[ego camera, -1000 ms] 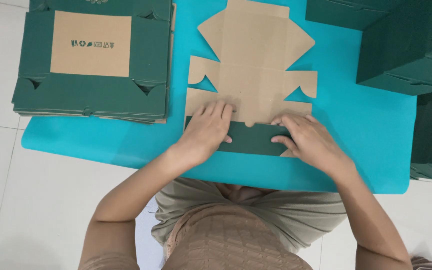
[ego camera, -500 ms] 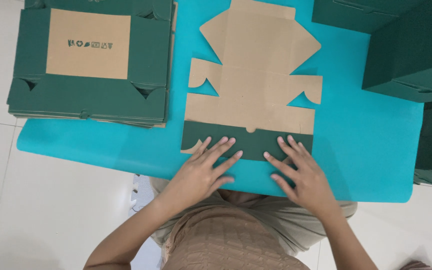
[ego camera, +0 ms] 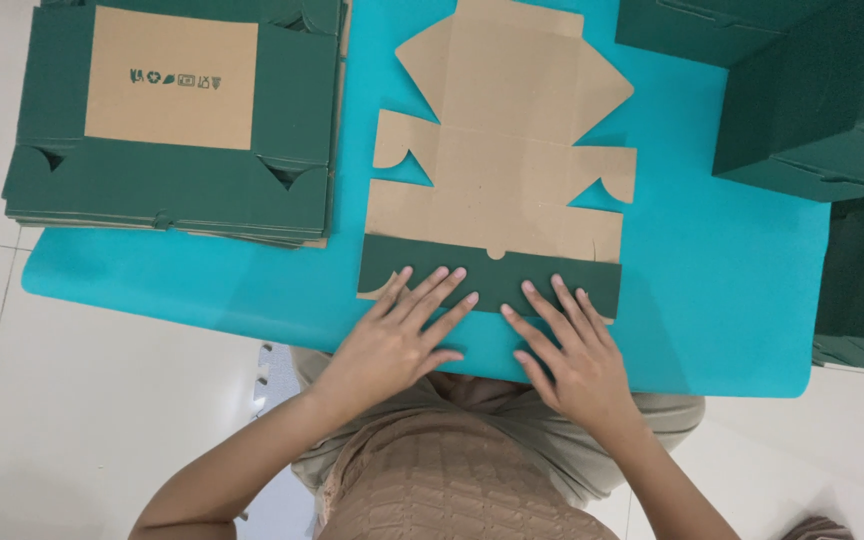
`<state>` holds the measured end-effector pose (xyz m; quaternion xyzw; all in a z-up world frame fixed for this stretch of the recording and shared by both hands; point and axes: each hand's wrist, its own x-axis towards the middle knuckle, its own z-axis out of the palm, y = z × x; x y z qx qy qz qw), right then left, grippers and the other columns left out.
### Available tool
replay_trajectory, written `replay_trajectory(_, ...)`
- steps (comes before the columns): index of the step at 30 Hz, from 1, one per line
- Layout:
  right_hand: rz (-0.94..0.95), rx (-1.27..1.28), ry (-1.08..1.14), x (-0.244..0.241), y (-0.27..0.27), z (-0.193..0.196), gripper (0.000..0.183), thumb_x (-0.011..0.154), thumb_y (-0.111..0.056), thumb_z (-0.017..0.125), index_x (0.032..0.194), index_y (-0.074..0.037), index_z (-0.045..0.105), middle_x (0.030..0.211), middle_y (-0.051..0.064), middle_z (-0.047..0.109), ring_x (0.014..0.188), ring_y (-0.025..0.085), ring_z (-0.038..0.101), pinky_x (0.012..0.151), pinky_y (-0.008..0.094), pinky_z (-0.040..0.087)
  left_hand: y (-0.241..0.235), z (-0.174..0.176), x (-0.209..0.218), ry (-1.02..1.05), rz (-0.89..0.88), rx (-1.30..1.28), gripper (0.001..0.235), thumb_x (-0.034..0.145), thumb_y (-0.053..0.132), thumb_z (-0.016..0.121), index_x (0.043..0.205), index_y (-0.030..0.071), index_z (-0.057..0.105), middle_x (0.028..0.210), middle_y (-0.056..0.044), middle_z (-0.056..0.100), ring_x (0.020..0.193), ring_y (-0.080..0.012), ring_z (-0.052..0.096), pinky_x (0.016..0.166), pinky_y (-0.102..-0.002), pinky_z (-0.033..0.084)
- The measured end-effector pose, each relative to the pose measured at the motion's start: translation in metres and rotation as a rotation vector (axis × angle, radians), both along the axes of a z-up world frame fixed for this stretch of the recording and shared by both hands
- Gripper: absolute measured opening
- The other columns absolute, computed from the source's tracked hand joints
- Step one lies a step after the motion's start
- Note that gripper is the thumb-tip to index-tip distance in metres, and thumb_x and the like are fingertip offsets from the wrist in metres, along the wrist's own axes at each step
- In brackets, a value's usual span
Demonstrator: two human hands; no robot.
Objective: Assembling a small decorative cardboard box by folding along pre-scored lines and tucking in the tabs.
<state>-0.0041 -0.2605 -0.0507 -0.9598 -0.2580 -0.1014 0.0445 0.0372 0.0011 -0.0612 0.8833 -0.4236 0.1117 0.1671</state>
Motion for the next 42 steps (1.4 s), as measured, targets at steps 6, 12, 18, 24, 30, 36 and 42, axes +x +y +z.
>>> replay_trajectory(6, -0.107, -0.01, -0.013, 0.008, 0.0, 0.02, 0.023, 0.094, -0.036, 0.061, 0.108, -0.019, 0.064, 0.107, -0.004, 0.063, 0.107, 0.019, 0.063, 0.106, 0.041, 0.047, 0.008, 0.002, 0.025, 0.006, 0.114, -0.011, 0.061, 0.097, 0.054, 0.05, 0.149, 0.02, 0.047, 0.151, -0.016, 0.045, 0.142, -0.0349, 0.04, 0.115, -0.056, 0.029)
replay_trajectory(12, -0.094, -0.007, 0.044, 0.036, -0.012, 0.019, 0.059, 0.089, -0.044, 0.063, 0.145, -0.03, 0.051, 0.143, -0.006, 0.053, 0.132, 0.018, 0.049, 0.111, 0.04, 0.038, -0.002, -0.019, 0.042, -0.187, 0.092, 0.057, 0.072, 0.089, 0.063, 0.054, 0.144, 0.015, 0.052, 0.145, -0.018, 0.052, 0.135, -0.0396, 0.047, 0.111, -0.055, 0.037)
replay_trajectory(18, -0.031, -0.145, -0.095, 0.025, -0.014, 0.015, 0.061, 0.087, -0.059, 0.054, 0.141, -0.03, 0.055, 0.141, -0.004, 0.056, 0.126, 0.02, 0.055, 0.101, 0.038, 0.046, -0.001, -0.018, 0.036, -0.394, -0.004, 0.151, 0.071, 0.094, 0.057, 0.052, 0.138, 0.001, 0.055, 0.133, -0.03, 0.057, 0.119, -0.0486, 0.058, 0.099, -0.055, 0.049)
replay_trajectory(24, 0.104, -0.29, -0.159, -0.006, -0.014, 0.019, 0.065, 0.094, -0.051, 0.058, 0.143, -0.009, 0.05, 0.145, 0.011, 0.051, 0.13, 0.029, 0.053, 0.103, 0.037, 0.05, 0.002, -0.003, 0.004, -0.396, -0.045, 0.275, 0.069, 0.102, 0.057, 0.041, 0.14, 0.0, 0.05, 0.137, -0.027, 0.055, 0.119, -0.0437, 0.059, 0.099, -0.05, 0.052)
replay_trajectory(30, 0.15, -0.092, 0.065, -0.019, -0.019, 0.051, 0.037, 0.1, -0.02, 0.047, 0.134, -0.007, 0.053, 0.141, 0.013, 0.056, 0.124, 0.03, 0.059, 0.093, 0.039, 0.056, 0.001, 0.023, 0.007, -0.281, -0.166, 0.129, 0.049, 0.101, 0.05, 0.053, 0.114, 0.005, 0.068, 0.099, -0.016, 0.073, 0.072, -0.0266, 0.071, 0.058, -0.035, 0.056)
replay_trajectory(36, -0.012, -0.28, 0.03, 0.019, -0.005, 0.128, 0.027, 0.102, -0.011, 0.032, 0.116, -0.017, 0.054, 0.08, -0.006, 0.054, 0.07, 0.013, 0.066, 0.065, 0.026, 0.057, -0.001, 0.106, 0.052, -0.077, -0.178, 0.141, 0.012, 0.099, 0.016, 0.054, 0.095, 0.008, 0.063, 0.067, -0.009, 0.067, 0.051, -0.0245, 0.066, 0.046, -0.036, 0.053)
replay_trajectory(42, -0.041, -0.207, 0.073, 0.098, -0.035, 0.104, 0.022, 0.098, -0.002, 0.047, 0.112, -0.008, 0.062, 0.087, 0.005, 0.065, 0.085, 0.025, 0.07, 0.084, 0.038, 0.053, -0.028, 0.082, 0.123, -0.233, 0.039, 0.255, 0.013, 0.097, 0.026, 0.058, 0.096, 0.015, 0.065, 0.071, -0.003, 0.072, 0.064, -0.0195, 0.072, 0.065, -0.035, 0.053)
